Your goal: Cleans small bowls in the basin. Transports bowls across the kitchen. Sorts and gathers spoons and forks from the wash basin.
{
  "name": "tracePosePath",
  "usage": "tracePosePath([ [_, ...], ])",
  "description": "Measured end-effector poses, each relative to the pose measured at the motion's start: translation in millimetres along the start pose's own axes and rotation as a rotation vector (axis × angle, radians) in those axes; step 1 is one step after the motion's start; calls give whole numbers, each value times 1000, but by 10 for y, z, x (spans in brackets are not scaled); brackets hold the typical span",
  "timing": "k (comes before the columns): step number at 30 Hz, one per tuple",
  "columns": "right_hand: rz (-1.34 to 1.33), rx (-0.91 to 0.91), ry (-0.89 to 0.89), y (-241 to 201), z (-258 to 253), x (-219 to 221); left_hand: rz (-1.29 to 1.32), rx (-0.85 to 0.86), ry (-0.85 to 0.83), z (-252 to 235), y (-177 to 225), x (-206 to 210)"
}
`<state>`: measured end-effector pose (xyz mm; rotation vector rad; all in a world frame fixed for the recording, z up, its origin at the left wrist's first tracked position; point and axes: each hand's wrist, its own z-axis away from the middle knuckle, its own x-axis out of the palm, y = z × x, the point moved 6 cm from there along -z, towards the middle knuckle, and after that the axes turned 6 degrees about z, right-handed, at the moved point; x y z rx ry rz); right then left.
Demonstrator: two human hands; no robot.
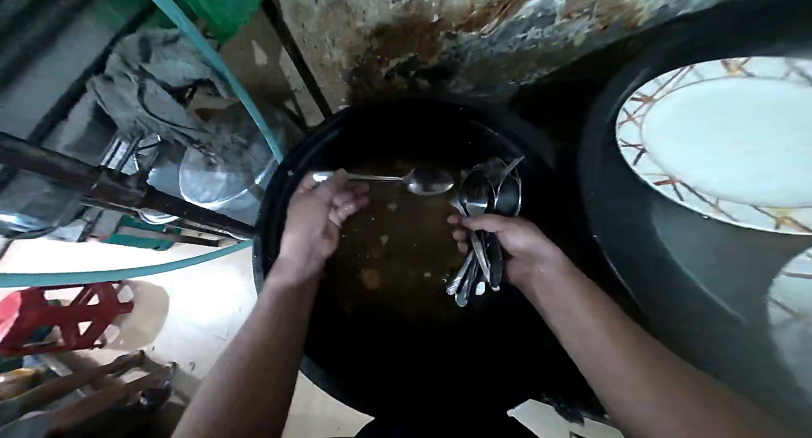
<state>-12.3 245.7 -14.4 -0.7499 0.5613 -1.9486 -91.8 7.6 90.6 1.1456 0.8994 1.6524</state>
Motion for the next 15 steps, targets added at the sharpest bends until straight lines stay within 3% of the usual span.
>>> tracePosePath([
  [3,-48,26,-121,15,46,57,287,-198,31,218,-570,145],
  [6,-92,-60,-320,14,84,136,239,-342,44,371,-1119,231],
  [8,-117,-90,-366,8,97,144,63,-434,-10,418,-1340,227],
  [11,-109,-164,-263,-23,79,81,-318,-495,-268,434,-1370,220],
  [13,-108,-239,-143,-66,90,43,-742,-377,-432,375,-1313,205],
  [15,-86,-301,-73,-92,92,27,-1207,-85,-666,344,-1432,225],
])
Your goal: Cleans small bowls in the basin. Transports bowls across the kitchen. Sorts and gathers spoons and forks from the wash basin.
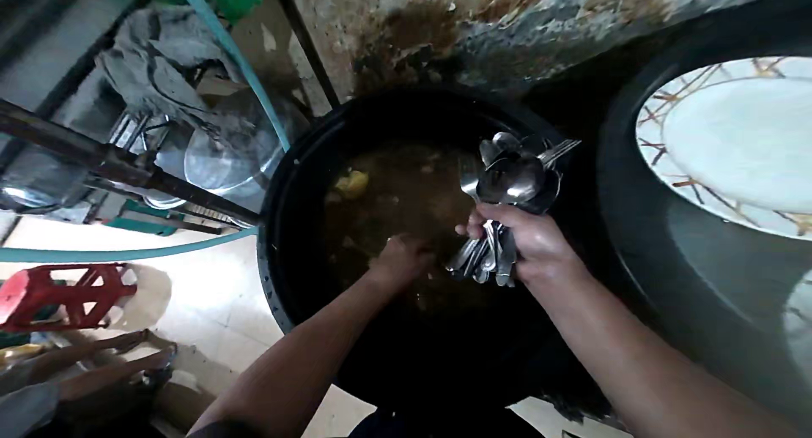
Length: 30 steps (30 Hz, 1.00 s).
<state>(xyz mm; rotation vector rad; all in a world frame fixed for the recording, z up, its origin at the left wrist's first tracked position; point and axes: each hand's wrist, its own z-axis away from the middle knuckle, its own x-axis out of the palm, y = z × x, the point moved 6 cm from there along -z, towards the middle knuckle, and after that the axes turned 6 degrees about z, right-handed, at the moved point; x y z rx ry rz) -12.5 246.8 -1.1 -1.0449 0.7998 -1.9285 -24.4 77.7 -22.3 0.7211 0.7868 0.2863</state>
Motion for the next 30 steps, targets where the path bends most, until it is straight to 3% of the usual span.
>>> tracePosePath([
  [2,58,-30,-15,11,-16,-12,-400,124,-132,-17,-35,252],
  [4,114,-30,-19,23,-15,-9,-606,173,-215,-37,-53,399],
  [10,158,59,91,-4,21,-21,-690,217,-256,-126,-107,74],
  [14,67,114,107,10,18,-33,-694,239,-167,-174,-69,-214],
  [20,45,118,112,21,8,-34,-412,150,-88,-295,146,-173],
  [23,15,68,144,22,-25,-71,-136,48,77,-272,251,-421],
  [27,-42,140,160,13,-6,-55,343,136,256,-25,575,-772],
  [30,-75,232,23,35,31,21,509,224,175,53,862,-684],
])
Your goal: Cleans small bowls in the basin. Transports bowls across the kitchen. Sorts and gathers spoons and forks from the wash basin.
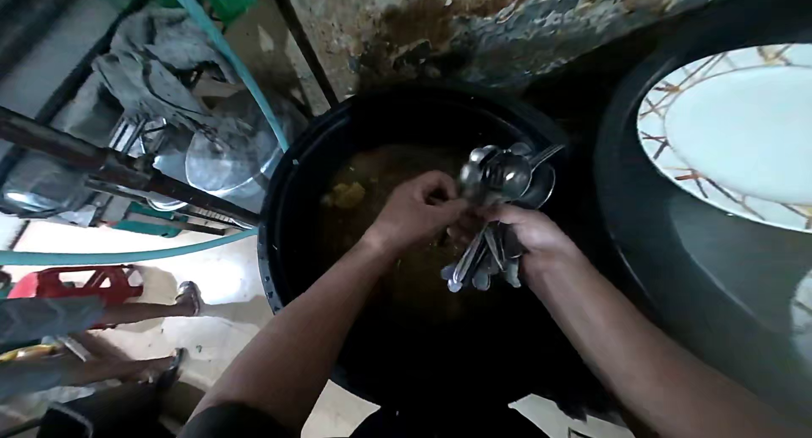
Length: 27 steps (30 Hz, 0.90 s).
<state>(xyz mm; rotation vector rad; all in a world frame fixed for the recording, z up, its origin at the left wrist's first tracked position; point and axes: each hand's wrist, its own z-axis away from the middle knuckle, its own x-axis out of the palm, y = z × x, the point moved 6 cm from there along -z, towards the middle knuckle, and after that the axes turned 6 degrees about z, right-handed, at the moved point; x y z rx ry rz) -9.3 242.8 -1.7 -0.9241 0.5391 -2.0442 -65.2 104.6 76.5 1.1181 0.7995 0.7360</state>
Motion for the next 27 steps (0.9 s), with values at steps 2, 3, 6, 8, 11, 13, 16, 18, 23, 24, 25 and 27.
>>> tracePosePath([
  [2,43,-2,-93,18,-11,19,-3,-33,-58,-58,21,70],
  [3,83,-7,-103,26,-13,18,-14,-45,-76,-98,8,57],
  [6,218,-4,-52,40,19,20,-207,-99,-200,-178,8,-79],
  [8,219,-27,-147,62,-6,32,-404,-151,-327,-213,-39,-227],
  [11,175,-43,-196,80,-23,42,-769,-224,-381,-286,-402,-678],
  [13,136,-32,-207,65,-35,35,-1066,-295,-392,-231,-838,-973],
  [16,82,-37,-180,57,-51,35,-1266,-452,-338,87,-1267,-1091],
  [18,91,-67,-174,40,-57,35,-1313,-445,-328,230,-1444,-1100],
  [23,119,-12,-142,24,-32,42,-1180,-295,-336,175,-1031,-1209],
  [24,119,-7,-107,23,-25,47,-1128,-280,-363,159,-783,-1146],
  [25,126,-12,-84,22,-15,51,-1087,-268,-394,154,-521,-1026],
  [27,122,-23,-80,34,-6,65,-1057,-273,-468,138,-63,-689],
])
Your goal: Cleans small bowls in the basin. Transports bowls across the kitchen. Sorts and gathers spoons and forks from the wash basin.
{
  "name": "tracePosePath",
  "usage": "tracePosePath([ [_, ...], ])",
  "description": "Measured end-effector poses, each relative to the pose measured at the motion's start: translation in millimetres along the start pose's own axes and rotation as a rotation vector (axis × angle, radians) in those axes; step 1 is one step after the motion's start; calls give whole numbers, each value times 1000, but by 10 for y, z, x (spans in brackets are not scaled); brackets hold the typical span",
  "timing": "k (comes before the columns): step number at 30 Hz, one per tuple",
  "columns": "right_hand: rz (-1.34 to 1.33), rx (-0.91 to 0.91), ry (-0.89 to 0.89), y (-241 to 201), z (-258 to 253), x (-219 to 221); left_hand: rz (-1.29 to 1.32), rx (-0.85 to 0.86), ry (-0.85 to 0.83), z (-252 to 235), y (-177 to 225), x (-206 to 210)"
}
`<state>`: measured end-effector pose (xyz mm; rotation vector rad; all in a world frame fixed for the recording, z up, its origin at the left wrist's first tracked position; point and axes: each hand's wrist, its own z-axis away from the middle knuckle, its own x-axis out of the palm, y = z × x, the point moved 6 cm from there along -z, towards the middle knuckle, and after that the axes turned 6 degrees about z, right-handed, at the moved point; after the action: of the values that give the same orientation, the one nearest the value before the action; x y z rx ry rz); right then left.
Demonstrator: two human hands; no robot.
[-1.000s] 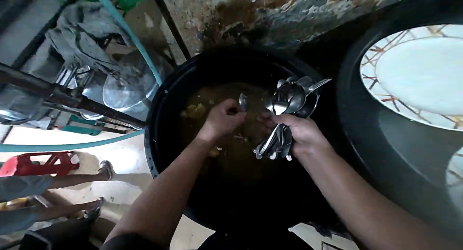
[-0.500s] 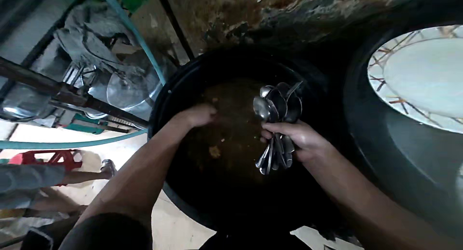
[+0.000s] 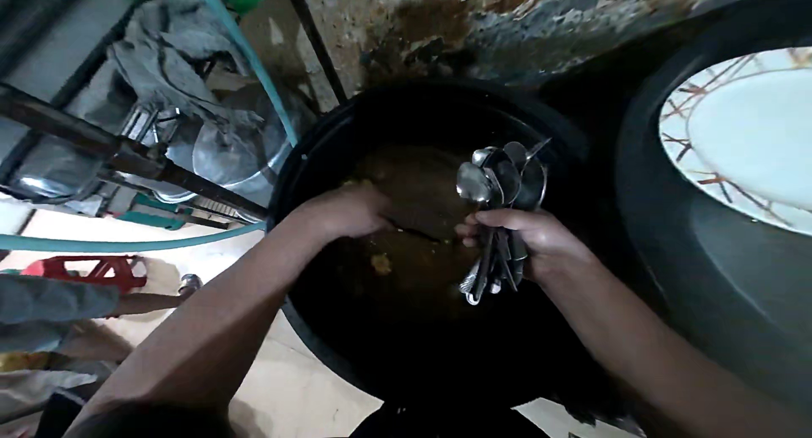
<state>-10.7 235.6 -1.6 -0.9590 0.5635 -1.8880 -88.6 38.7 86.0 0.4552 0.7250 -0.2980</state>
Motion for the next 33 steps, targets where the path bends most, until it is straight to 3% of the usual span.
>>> tracePosePath([
  [3,49,1,-73,39,-20,7,-70,191,-34,-15,704,-128],
  [6,205,-31,-87,32,29,42,-107,196,-139,-197,1004,-202],
  [13,254,-90,-250,48,32,65,323,50,-149,-336,742,-398],
  [16,240,-68,-150,-14,56,30,659,87,-83,-490,588,-366],
  [19,161,-120,10,-64,35,-64,1083,91,144,-704,281,-244],
  [20,128,-167,21,-88,23,-82,1025,67,192,-798,204,-111],
  [21,103,-214,14,-105,7,-98,807,52,217,-903,174,89],
  [24,20,-288,2,-115,-16,-122,147,-156,64,-980,327,771],
  [27,-31,-270,29,-126,-3,-127,52,-261,15,-907,293,1114],
  [33,-39,-137,37,-100,26,-89,-88,-181,-119,-504,75,1475],
])
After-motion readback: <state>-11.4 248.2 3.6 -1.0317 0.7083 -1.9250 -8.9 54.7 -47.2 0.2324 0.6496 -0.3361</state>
